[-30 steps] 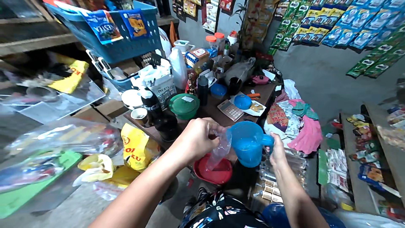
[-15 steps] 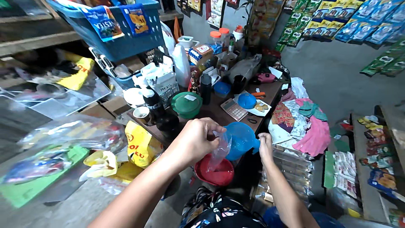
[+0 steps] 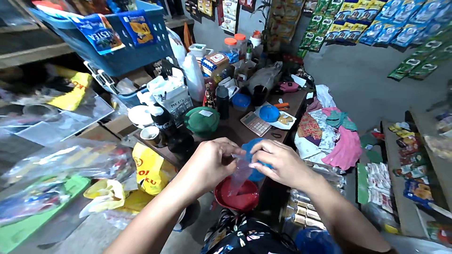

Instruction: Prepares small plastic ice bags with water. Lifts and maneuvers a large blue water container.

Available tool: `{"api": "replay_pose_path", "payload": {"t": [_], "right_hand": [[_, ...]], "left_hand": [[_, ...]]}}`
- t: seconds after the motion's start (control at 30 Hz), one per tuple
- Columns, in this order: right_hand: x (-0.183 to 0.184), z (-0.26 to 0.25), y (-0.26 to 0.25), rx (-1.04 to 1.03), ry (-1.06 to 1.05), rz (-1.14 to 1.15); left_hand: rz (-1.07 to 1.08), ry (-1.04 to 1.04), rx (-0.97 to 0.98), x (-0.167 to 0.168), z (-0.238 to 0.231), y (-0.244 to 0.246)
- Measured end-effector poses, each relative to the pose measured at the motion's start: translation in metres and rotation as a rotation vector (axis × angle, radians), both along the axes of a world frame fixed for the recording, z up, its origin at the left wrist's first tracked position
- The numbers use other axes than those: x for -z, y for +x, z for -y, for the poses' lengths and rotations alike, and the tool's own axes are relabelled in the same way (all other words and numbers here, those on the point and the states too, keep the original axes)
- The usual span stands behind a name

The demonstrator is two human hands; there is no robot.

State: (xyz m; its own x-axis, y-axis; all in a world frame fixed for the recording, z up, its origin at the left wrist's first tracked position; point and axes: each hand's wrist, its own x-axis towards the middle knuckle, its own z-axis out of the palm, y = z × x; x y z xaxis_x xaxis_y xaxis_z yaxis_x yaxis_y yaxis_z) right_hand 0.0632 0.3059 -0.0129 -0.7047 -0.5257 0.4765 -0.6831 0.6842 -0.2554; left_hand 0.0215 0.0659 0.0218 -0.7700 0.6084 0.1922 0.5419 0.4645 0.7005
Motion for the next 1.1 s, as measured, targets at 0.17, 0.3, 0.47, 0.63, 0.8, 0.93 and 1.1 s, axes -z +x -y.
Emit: {"api": "replay_pose_path", "payload": {"t": [0.17, 0.3, 0.47, 0.63, 0.8, 0.93, 1.1], "right_hand": [[-0.001, -0.001, 0.002, -0.041, -0.141, 0.038], [-0.001, -0.002, 0.003, -0.038, -0.193, 0.048], [-0.004, 0.000, 0.005, -0.060, -0.204, 0.066], [-0.002, 0.001, 0.006, -0.064, -0.237, 0.101], [-0.008, 0.006, 0.006, -0.054, -0.263, 0.438], [-0.007, 0.017, 0.001, -0.030, -0.317, 0.561], [-0.029, 0.023, 0.000, -0.001, -0.355, 0.934]], "left_hand": [[-0.065, 0.109, 0.092, 0.011, 0.006, 0.003], [-0.204, 0.120, 0.021, 0.020, 0.004, 0.007], [-0.229, 0.135, -0.066, 0.019, 0.003, 0.010], [-0.283, 0.068, -0.034, 0.018, 0.003, 0.012], [-0.315, 0.106, -0.014, 0.023, 0.003, 0.013], [-0.323, 0.138, -0.003, 0.024, 0.002, 0.016], [-0.317, 0.202, 0.006, 0.024, -0.006, 0.022]]}}
